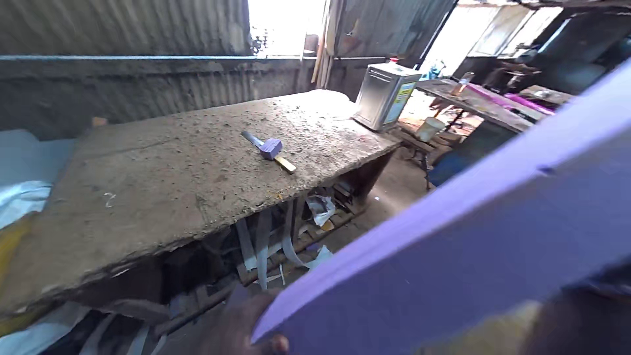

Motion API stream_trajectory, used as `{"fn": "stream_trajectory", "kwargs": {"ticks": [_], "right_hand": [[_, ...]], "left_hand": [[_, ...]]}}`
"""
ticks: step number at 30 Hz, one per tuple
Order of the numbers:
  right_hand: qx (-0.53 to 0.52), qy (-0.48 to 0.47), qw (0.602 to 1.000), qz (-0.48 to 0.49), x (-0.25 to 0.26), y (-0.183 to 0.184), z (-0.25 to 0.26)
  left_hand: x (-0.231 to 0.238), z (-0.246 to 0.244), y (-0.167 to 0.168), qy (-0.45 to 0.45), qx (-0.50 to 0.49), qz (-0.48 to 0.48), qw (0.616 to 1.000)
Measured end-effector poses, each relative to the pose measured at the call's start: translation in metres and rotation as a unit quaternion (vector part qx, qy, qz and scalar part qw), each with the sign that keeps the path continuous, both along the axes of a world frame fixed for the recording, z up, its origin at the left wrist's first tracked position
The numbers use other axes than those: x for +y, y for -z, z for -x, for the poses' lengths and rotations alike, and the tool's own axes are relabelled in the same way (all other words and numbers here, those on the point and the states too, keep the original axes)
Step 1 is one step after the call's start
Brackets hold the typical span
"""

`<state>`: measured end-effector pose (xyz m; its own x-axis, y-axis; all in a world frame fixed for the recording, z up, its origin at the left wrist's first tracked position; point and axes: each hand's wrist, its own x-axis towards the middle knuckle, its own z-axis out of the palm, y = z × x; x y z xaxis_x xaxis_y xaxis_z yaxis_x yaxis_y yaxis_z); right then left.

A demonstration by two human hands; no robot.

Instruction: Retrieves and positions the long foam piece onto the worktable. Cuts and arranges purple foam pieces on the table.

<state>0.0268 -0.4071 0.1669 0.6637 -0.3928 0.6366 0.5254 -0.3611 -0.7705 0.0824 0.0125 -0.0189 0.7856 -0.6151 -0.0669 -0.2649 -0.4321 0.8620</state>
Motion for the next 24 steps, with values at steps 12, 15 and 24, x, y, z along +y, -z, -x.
{"fn": "stream_trajectory", "kwargs": {"ticks": [12, 15, 24], "right_hand": [[0.072, -0.262, 0.870, -0.412, 0.081, 0.119, -0.285], [0.109, -0.252, 0.860, -0.429, 0.091, 0.136, -0.323], [0.331, -0.046, 0.937, 0.104, 0.093, 0.260, -0.486]], "left_hand": [[0.093, 0.006, -0.155, -0.292, -0.129, -0.166, 0.933], [0.081, -0.053, -0.178, -0.342, -0.078, -0.220, 0.910], [0.141, -0.333, -0.155, -0.223, -0.038, -0.385, 0.895]]}}
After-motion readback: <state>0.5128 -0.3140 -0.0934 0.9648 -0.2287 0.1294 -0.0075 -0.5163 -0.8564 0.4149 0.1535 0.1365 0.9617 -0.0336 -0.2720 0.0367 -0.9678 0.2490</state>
